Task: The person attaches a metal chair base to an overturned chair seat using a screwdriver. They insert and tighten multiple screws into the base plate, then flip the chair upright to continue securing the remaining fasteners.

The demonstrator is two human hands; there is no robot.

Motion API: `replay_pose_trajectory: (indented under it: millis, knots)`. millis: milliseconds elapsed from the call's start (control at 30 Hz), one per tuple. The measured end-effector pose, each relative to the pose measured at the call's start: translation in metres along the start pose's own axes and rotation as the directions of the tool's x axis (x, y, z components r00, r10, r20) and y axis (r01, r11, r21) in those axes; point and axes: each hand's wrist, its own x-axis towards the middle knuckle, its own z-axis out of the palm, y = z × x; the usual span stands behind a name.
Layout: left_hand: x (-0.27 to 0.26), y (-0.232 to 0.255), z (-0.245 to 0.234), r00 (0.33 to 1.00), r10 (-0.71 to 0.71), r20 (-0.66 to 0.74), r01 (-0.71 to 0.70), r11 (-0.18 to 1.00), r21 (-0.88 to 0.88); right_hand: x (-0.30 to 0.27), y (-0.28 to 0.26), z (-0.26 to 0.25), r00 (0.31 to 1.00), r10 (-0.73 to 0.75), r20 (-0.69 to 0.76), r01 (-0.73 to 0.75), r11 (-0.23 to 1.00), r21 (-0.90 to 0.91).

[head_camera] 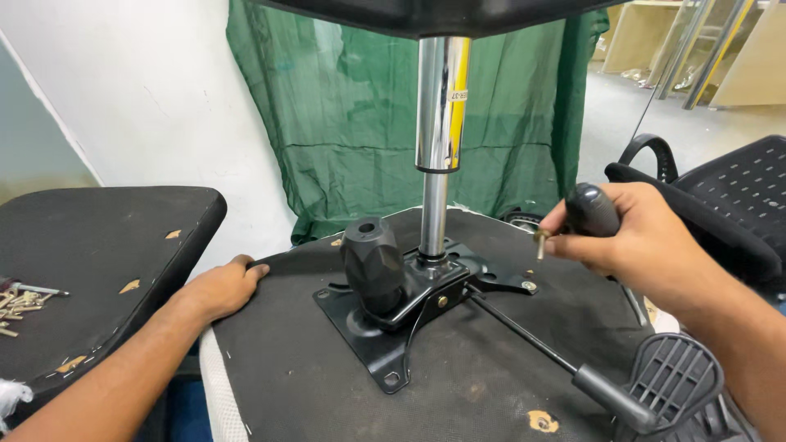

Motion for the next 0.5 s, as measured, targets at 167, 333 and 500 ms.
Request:
replay_pose_trajectory:
  millis: [167,333,500]
  knots:
    - [-0.030,-0.029,-0.001,0.999,-0.044,0.007,0.044,0.994,-0.098,0.006,0.009,-0.021,0.999,-0.009,0.036,0.007,0.999,0.053]
    - [-0.093,-0.042,-0.001,0.981,-0.192,-0.016,0.189,0.975,-0.113,0.008,-0.021,-0.021,0.966,-0.257,0.035,0.259,0.947,-0.191]
    - [-0.165,-0.002,-0.005,0.883,-0.452,0.123,0.458,0.888,-0.024,0.019,-0.027,0.035,0.984,-0.164,0.067,0.176,0.953,-0.248]
